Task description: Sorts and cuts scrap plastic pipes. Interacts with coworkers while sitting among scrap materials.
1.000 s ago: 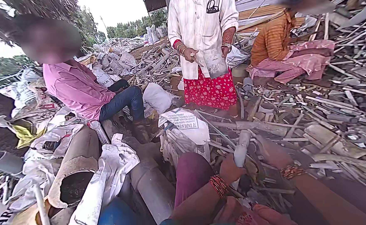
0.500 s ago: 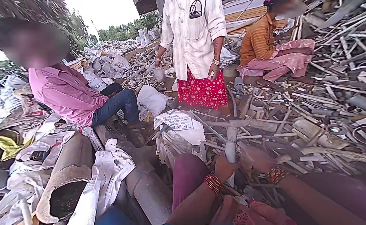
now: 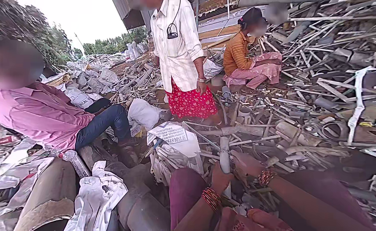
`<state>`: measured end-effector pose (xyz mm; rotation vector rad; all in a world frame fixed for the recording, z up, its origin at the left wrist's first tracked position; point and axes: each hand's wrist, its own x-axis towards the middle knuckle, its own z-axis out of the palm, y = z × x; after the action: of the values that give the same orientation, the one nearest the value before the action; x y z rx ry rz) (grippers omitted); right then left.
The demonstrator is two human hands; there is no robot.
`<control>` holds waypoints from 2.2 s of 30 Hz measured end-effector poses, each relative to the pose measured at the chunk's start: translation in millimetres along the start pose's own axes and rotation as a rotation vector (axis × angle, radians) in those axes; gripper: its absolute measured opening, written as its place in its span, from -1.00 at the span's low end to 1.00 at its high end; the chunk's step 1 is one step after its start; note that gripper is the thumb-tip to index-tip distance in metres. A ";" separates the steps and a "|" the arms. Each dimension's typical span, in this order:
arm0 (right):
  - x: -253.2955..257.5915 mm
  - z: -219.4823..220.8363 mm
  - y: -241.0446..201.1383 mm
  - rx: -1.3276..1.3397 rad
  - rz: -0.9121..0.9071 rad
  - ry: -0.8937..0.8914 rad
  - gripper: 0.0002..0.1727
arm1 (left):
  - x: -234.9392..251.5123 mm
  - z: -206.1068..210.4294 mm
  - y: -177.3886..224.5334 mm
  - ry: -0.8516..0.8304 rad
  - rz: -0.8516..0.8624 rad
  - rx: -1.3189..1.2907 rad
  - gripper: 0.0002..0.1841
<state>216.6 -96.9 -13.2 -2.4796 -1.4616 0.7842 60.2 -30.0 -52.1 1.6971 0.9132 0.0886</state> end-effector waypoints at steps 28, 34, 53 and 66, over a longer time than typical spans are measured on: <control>1.2 8.9 2.6 -0.047 -0.108 -0.117 -0.47 | 3.5 2.0 -15.2 0.028 0.008 -0.152 -0.21; -2.0 5.6 -0.8 -0.090 -0.059 -0.100 -0.47 | -1.1 4.9 -14.7 -0.033 -0.012 -0.556 -0.34; -2.4 -24.0 20.3 0.093 0.179 0.157 -0.44 | -11.3 5.4 -2.9 -0.236 0.068 -0.521 -0.23; -9.9 -11.5 9.8 0.044 -0.082 0.050 -0.52 | -19.0 -2.7 1.7 -0.181 -0.121 -0.677 -0.37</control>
<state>226.2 -108.9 -3.6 -2.3729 -1.5021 0.7263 46.5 -39.4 -42.3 1.0026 0.7360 0.1420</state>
